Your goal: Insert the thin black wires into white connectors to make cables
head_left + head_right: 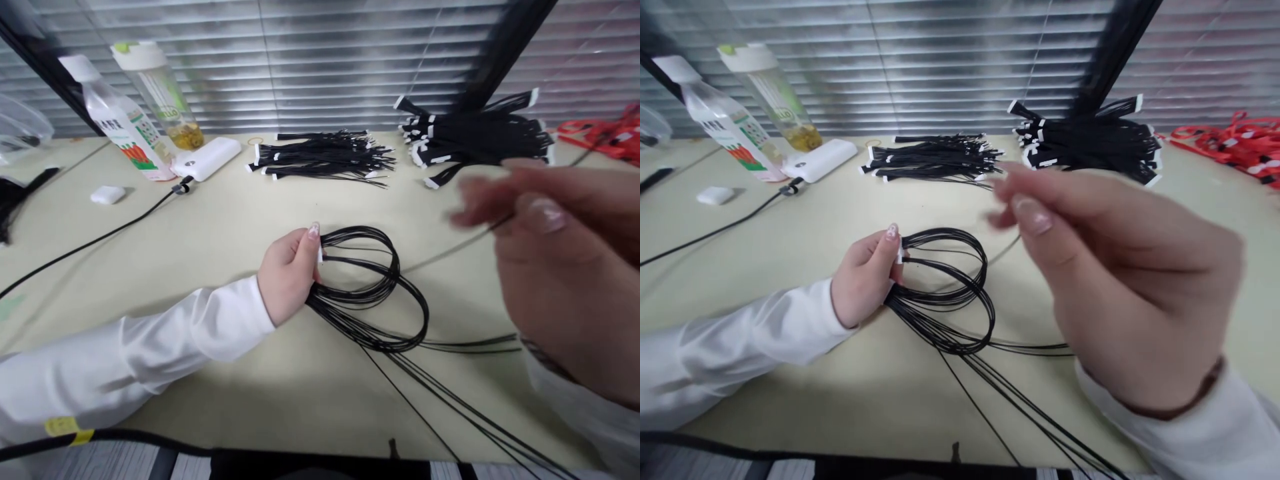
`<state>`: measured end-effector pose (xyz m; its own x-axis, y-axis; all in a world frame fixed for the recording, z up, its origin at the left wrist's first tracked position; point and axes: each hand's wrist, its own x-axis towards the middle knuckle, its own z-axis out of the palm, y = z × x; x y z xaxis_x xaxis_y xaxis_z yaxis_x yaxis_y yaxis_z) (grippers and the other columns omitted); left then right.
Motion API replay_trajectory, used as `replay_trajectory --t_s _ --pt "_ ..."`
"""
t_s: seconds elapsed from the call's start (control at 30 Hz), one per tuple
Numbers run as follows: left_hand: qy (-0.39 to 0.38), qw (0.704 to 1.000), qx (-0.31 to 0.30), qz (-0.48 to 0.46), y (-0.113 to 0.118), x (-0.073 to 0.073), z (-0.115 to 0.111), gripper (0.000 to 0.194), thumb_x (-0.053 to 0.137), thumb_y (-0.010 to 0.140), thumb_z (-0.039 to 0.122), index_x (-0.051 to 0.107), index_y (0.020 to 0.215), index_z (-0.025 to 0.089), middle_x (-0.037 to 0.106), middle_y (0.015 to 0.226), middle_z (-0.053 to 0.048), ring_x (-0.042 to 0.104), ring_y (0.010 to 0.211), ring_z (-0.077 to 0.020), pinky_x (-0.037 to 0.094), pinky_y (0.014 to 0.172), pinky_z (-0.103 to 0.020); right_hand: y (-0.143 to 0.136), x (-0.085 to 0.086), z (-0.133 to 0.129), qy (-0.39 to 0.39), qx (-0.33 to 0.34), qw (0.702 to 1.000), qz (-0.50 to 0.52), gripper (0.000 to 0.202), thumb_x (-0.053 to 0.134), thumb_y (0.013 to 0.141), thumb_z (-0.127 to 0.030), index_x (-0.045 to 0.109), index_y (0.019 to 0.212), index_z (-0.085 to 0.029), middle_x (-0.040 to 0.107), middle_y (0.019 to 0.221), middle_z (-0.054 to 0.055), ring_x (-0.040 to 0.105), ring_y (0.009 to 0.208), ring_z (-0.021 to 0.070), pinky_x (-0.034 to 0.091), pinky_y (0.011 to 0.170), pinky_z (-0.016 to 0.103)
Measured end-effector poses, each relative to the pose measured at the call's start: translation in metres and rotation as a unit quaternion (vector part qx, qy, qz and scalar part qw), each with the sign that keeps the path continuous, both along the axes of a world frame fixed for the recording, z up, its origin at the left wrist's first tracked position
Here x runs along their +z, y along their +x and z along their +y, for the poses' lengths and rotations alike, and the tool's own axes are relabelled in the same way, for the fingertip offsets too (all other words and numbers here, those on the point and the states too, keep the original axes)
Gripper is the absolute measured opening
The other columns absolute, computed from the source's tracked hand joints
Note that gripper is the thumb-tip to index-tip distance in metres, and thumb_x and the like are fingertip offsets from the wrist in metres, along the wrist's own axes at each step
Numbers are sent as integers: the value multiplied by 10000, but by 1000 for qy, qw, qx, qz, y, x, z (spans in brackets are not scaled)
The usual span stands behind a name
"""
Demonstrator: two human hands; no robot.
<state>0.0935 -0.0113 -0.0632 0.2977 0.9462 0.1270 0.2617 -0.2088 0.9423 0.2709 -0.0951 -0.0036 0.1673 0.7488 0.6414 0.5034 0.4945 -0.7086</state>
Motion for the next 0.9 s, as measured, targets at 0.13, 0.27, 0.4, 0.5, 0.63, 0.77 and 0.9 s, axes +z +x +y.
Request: replay_trajectory --t_s 0.13,0.27,0.4,0.5,0.63,0.77,0.9 --pt "7 999 -43 12 -1 -2 -3 440 330 905 452 456 581 183 456 401 40 430 374 -73 363 409 -193 -5 -16 3 -81 50 995 -30 375 532 844 -159 529 1205 -262 625 690 -35 588 600 93 425 464 223" --pt "-3 997 -74 -6 -4 -3 -6 422 321 901 470 457 619 187 454 423 46 439 362 -74 356 382 -196 -1 -23 12 -150 10 977 -152 74 576 815 -230 620 766 -198 611 628 -30 520 536 69 407 497 204" --pt "14 996 -84 -7 -5 -2 -8 409 318 911 437 445 616 184 450 434 52 464 372 -66 360 390 -184 -1 -24 13 -189 36 965 -179 158 544 828 -223 584 679 -192 573 587 -36 477 526 63 378 497 192" --pt "35 996 -83 2 -6 -1 -9 401 315 921 397 441 608 182 447 428 56 469 375 -59 359 401 -176 -3 -25 12 -209 42 960 -183 226 519 839 -229 521 618 -183 481 526 -45 402 490 58 339 470 190" --pt "42 995 -83 17 -4 0 -10 404 317 921 389 433 594 182 453 426 53 475 378 -62 360 402 -178 -4 -26 12 -220 25 961 -168 268 502 852 -273 492 600 -183 422 508 -44 355 481 64 314 454 197" --pt "35 996 -81 26 -3 -1 -10 407 320 918 402 440 597 182 447 427 54 489 376 -70 360 391 -182 -5 -27 11 -219 11 961 -169 287 501 851 -286 474 583 -187 419 504 -37 348 479 75 308 455 214" --pt "40 995 -82 35 -3 0 -10 401 324 917 402 444 602 185 452 438 52 497 379 -72 364 389 -186 -7 -26 8 -226 8 958 -176 285 501 850 -288 471 582 -197 422 504 -32 354 481 85 320 464 227"
